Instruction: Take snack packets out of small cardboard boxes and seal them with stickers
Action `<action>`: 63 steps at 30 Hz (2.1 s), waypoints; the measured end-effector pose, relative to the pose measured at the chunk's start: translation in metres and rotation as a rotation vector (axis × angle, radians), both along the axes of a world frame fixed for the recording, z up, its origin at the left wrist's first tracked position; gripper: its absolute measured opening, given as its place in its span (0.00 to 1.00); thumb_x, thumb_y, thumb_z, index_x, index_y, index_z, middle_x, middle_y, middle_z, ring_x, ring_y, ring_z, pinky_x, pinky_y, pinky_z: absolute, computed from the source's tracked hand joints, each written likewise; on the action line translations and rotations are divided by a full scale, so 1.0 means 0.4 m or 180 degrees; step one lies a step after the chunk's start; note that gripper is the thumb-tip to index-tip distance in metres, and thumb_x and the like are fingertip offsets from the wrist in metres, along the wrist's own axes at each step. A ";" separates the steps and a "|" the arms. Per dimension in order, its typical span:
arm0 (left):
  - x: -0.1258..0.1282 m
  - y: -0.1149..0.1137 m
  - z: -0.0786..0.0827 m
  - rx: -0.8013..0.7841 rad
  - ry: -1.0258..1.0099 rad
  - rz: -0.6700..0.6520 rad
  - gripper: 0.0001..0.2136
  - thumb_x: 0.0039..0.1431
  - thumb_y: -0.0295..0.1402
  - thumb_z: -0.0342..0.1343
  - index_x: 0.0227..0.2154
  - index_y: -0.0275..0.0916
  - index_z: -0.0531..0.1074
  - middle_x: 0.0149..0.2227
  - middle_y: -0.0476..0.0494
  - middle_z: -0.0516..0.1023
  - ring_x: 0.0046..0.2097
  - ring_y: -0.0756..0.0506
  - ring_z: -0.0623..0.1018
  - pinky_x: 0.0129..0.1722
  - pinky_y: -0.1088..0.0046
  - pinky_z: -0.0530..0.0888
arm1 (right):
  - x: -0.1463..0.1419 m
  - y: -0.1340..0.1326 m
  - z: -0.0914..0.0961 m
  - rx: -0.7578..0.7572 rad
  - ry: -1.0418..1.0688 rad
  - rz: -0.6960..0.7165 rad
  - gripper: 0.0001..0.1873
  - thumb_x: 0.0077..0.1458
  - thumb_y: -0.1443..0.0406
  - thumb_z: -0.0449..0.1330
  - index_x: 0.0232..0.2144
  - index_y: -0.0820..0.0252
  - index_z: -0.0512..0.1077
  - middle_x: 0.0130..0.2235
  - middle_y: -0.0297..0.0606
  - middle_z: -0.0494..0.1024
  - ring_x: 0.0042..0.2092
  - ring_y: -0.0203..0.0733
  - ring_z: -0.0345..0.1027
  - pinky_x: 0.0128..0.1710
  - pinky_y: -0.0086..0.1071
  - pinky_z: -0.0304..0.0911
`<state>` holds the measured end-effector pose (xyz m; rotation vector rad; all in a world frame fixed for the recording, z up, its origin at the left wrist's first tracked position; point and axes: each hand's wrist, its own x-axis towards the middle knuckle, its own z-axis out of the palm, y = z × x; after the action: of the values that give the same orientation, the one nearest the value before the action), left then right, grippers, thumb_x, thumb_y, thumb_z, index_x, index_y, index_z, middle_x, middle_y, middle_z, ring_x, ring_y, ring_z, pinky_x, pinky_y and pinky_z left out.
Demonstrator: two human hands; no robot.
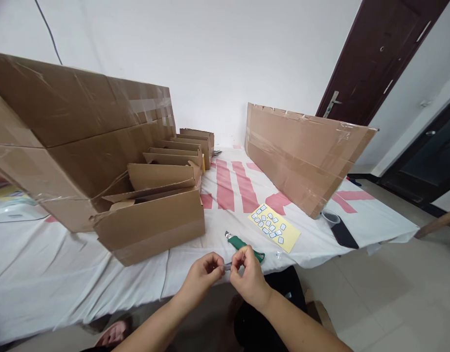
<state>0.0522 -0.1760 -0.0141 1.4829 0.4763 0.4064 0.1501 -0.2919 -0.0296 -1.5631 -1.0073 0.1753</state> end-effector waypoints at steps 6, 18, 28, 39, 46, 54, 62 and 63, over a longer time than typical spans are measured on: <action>0.008 0.000 -0.015 -0.0363 -0.0015 -0.0090 0.07 0.41 0.35 0.56 0.21 0.39 0.66 0.18 0.51 0.71 0.23 0.50 0.70 0.26 0.75 0.65 | 0.035 -0.031 0.014 -0.0245 0.0098 -0.0175 0.12 0.43 0.70 0.55 0.29 0.53 0.55 0.27 0.27 0.65 0.29 0.36 0.64 0.31 0.31 0.62; 0.016 0.028 -0.050 -0.0668 -0.0155 0.0094 0.15 0.40 0.43 0.63 0.22 0.39 0.65 0.18 0.54 0.70 0.22 0.51 0.71 0.23 0.77 0.65 | 0.379 -0.190 0.070 -0.0904 0.0412 -0.0979 0.09 0.35 0.63 0.55 0.21 0.54 0.56 0.19 0.25 0.63 0.22 0.32 0.55 0.22 0.26 0.50; 0.014 0.018 -0.021 -0.0634 -0.0098 0.0029 0.14 0.43 0.41 0.63 0.23 0.39 0.65 0.18 0.54 0.70 0.22 0.52 0.70 0.25 0.76 0.65 | 0.254 -0.185 0.005 -0.1371 0.0133 -0.0593 0.07 0.37 0.68 0.56 0.25 0.55 0.64 0.21 0.25 0.65 0.23 0.34 0.57 0.24 0.26 0.54; 0.011 0.024 -0.031 -0.0646 -0.0148 -0.0088 0.14 0.42 0.42 0.64 0.22 0.38 0.67 0.18 0.54 0.71 0.22 0.52 0.70 0.23 0.77 0.65 | 0.458 -0.228 0.029 -0.2050 -0.0252 -0.1685 0.12 0.34 0.75 0.57 0.21 0.55 0.61 0.19 0.25 0.65 0.23 0.36 0.58 0.27 0.29 0.51; 0.009 0.017 -0.028 -0.0315 -0.0134 0.0030 0.12 0.45 0.40 0.62 0.23 0.39 0.67 0.18 0.55 0.68 0.21 0.52 0.69 0.22 0.78 0.65 | 0.454 -0.233 0.072 -0.1759 -0.0524 -0.1882 0.10 0.38 0.74 0.59 0.24 0.55 0.64 0.28 0.32 0.69 0.32 0.40 0.64 0.33 0.32 0.54; -0.022 -0.009 -0.015 0.1887 -0.0938 0.0299 0.05 0.54 0.26 0.53 0.28 0.42 0.73 0.27 0.47 0.75 0.29 0.48 0.73 0.30 0.74 0.70 | 0.236 -0.160 0.098 -0.1203 -0.0010 -0.0705 0.07 0.53 0.58 0.54 0.31 0.54 0.63 0.28 0.33 0.75 0.29 0.41 0.70 0.31 0.34 0.63; -0.029 -0.010 -0.022 0.2306 -0.1071 -0.0010 0.09 0.55 0.23 0.52 0.32 0.42 0.75 0.33 0.43 0.79 0.35 0.46 0.77 0.36 0.73 0.72 | 0.023 -0.056 0.105 -0.0382 0.1912 0.0674 0.21 0.41 0.60 0.70 0.30 0.55 0.61 0.28 0.26 0.72 0.27 0.32 0.65 0.29 0.28 0.59; -0.027 -0.011 -0.022 0.2066 -0.0967 0.0023 0.08 0.54 0.24 0.52 0.32 0.41 0.74 0.32 0.44 0.78 0.33 0.47 0.76 0.35 0.73 0.72 | 0.020 -0.051 0.101 -0.0310 0.1898 0.0622 0.21 0.41 0.60 0.70 0.29 0.55 0.61 0.28 0.25 0.71 0.27 0.31 0.65 0.30 0.28 0.59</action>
<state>0.0415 -0.1806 -0.0227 1.9956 0.1009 0.8318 0.1582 -0.3122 0.0108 -1.3703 -0.6777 0.7869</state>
